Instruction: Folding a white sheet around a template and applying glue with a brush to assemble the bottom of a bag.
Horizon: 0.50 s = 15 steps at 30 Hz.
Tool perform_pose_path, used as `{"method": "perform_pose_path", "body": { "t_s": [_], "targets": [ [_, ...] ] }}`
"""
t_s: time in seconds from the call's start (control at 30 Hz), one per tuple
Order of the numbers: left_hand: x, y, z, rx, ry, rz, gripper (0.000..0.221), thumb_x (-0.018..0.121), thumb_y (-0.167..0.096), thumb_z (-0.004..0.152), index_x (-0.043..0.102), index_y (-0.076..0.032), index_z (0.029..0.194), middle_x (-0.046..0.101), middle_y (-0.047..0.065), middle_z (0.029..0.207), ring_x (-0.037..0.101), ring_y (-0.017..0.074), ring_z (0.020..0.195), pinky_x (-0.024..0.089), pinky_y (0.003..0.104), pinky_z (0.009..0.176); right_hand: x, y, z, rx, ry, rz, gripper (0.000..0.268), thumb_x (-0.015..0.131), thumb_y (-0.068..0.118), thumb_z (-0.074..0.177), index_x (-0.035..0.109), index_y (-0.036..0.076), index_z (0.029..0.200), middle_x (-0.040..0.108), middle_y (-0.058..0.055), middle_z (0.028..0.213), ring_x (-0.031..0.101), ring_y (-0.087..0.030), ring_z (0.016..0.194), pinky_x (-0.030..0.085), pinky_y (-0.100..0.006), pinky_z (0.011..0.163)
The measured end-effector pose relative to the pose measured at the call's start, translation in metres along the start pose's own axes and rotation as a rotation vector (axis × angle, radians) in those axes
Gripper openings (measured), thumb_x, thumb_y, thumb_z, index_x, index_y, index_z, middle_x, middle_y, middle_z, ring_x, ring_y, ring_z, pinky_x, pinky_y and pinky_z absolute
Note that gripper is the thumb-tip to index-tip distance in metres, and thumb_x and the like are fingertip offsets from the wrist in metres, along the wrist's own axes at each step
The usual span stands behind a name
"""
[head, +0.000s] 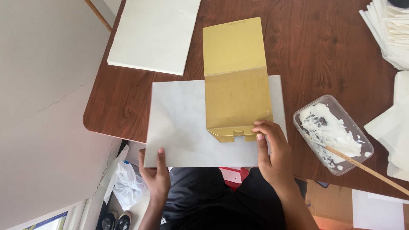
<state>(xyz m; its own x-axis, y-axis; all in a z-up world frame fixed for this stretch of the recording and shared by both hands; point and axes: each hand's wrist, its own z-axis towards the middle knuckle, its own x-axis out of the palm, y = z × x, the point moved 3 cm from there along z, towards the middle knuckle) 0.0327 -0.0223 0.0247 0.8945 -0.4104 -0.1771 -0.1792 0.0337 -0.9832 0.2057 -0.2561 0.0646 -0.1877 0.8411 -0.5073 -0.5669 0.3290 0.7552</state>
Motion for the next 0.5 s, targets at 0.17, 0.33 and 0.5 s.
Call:
{"method": "perform_pose_path", "body": {
  "t_s": [0.17,0.33,0.5],
  "targets": [
    [-0.006,-0.002,0.016,-0.015,0.026,0.023,0.02,0.06,-0.025,0.099,0.063,-0.006,0.105,0.066,0.002,0.091,0.055,0.0116,0.063,0.041,0.026,0.037,0.002,-0.008,-0.008,-0.077,0.123,-0.449,0.015,0.06,0.011,0.096,0.07,0.015,0.105,0.062,-0.003,0.137,0.053,-0.038,0.137,0.04,-0.07,0.108],
    [-0.005,-0.012,0.021,-0.043,0.054,0.113,0.036,0.061,-0.03,0.094,0.065,-0.009,0.124,0.069,0.0,0.101,0.062,0.0132,0.082,0.052,0.029,0.047,0.003,-0.001,-0.009,-0.106,0.14,-0.497,0.028,0.062,0.022,0.096,0.063,0.016,0.123,0.064,-0.002,0.131,0.059,-0.025,0.124,0.042,-0.058,0.108],
    [-0.002,-0.011,0.025,0.047,0.124,0.007,0.034,0.06,-0.022,0.097,0.064,-0.005,0.126,0.071,0.006,0.11,0.067,0.0174,0.096,0.058,0.03,0.06,0.005,-0.006,-0.013,-0.182,0.077,-0.621,0.028,0.069,0.025,0.096,0.071,0.019,0.123,0.066,0.0,0.128,0.06,-0.023,0.119,0.046,-0.052,0.106]
  ]
}}
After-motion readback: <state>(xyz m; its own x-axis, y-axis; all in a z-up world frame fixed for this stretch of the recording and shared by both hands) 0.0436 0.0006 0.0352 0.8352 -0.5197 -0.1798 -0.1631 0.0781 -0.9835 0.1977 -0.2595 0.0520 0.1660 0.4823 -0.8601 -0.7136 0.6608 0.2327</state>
